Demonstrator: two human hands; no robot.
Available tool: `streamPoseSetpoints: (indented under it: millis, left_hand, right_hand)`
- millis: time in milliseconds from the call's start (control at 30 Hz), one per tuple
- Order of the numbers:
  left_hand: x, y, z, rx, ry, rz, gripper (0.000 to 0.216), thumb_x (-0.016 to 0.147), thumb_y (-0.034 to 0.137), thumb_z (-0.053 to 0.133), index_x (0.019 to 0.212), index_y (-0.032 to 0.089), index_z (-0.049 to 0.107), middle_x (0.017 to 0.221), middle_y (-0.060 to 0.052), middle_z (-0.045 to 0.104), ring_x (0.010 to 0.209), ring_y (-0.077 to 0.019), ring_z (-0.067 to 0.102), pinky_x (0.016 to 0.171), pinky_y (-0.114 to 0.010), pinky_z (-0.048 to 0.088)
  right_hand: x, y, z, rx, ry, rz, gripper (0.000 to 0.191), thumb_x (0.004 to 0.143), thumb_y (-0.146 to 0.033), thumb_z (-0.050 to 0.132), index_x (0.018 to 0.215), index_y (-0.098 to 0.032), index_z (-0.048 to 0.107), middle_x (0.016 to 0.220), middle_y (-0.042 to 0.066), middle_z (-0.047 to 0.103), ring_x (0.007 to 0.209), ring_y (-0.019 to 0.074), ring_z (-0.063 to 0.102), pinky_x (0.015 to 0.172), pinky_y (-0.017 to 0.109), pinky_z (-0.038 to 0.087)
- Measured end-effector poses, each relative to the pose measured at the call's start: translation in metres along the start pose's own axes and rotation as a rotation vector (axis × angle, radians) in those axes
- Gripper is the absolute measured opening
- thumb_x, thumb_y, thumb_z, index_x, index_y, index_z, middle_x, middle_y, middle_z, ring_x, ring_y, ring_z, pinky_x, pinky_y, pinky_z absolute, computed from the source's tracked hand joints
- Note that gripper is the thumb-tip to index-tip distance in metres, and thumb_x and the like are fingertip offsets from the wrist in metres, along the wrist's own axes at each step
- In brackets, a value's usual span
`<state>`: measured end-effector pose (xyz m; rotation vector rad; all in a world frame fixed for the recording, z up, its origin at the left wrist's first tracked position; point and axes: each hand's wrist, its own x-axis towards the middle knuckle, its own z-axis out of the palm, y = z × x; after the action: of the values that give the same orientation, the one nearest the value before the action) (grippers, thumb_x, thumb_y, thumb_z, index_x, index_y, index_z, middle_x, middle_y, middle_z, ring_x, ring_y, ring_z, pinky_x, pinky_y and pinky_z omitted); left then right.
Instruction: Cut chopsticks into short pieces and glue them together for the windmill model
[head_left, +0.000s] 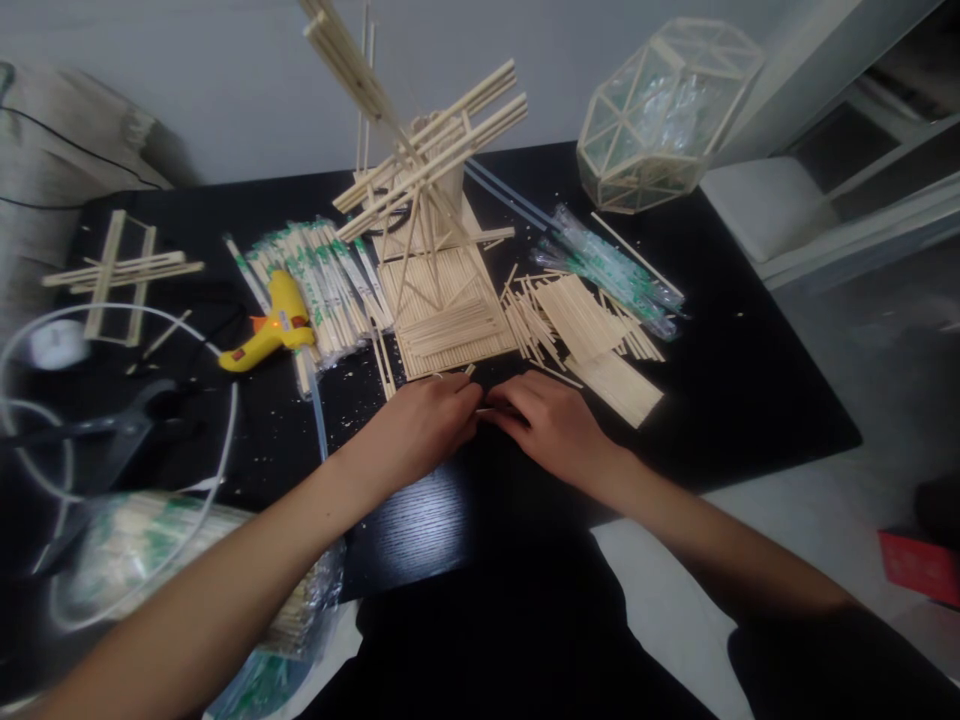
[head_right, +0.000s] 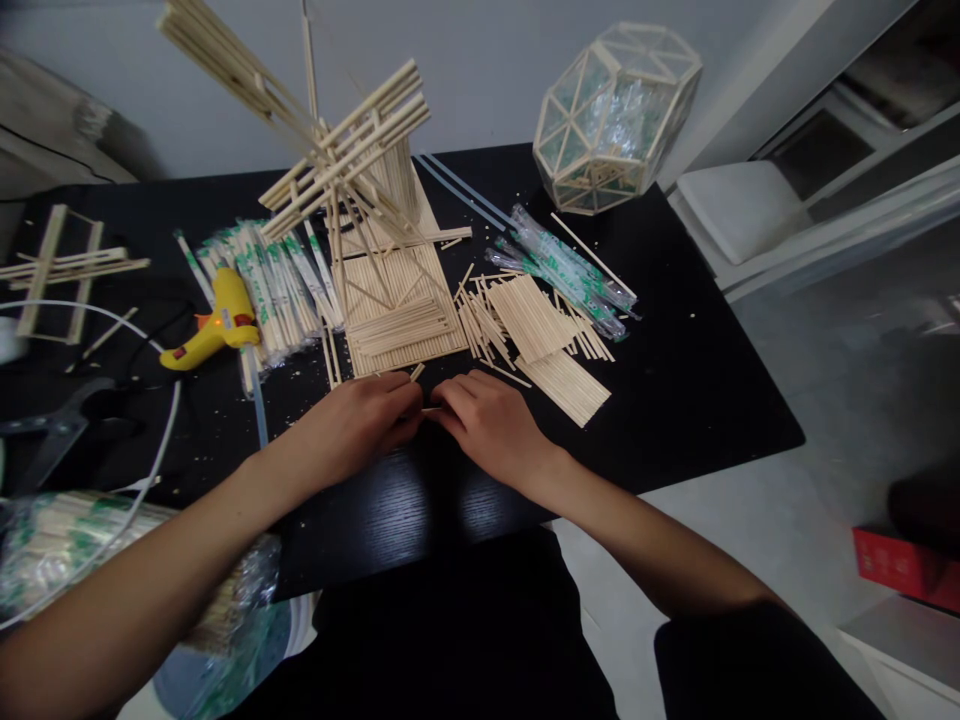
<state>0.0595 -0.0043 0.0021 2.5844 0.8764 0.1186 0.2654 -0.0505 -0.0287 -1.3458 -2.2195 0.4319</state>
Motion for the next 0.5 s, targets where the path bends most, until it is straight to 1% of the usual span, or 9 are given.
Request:
streamPoseSetpoints:
  millis: [267,500]
  left_hand:
    - [-0.0001,-0.0002,0.0013,0.013,0.006,-0.001,0.013,0.097,0.014,0.055,0.084,0.015,0.059,0.082,-0.003,0.059,0.068,-0.0152,0.055,0.062,-0.029,0.042]
    - [-0.0004,-0.0012,0.0013,0.01,0.013,0.005,0.014,0.097,0.014,0.054,0.083,0.015,0.059,0.081,-0.003,0.059,0.067,-0.0151,0.055,0.061,-0.03,0.042]
  right_hand:
    - [-0.0001,0.0,-0.0003,-0.003,0.009,-0.008,0.012,0.098,-0.028,0.068,0.093,-0.018,0.068,0.086,0.004,0.073,0.08,0.0192,0.065,0.075,0.031,0.049]
    - [-0.0007,0.0002,0.001,-0.002,0.002,0.004,0.013,0.1,-0.03,0.065,0.094,-0.019,0.068,0.087,0.004,0.073,0.08,0.0193,0.065,0.075,0.032,0.049]
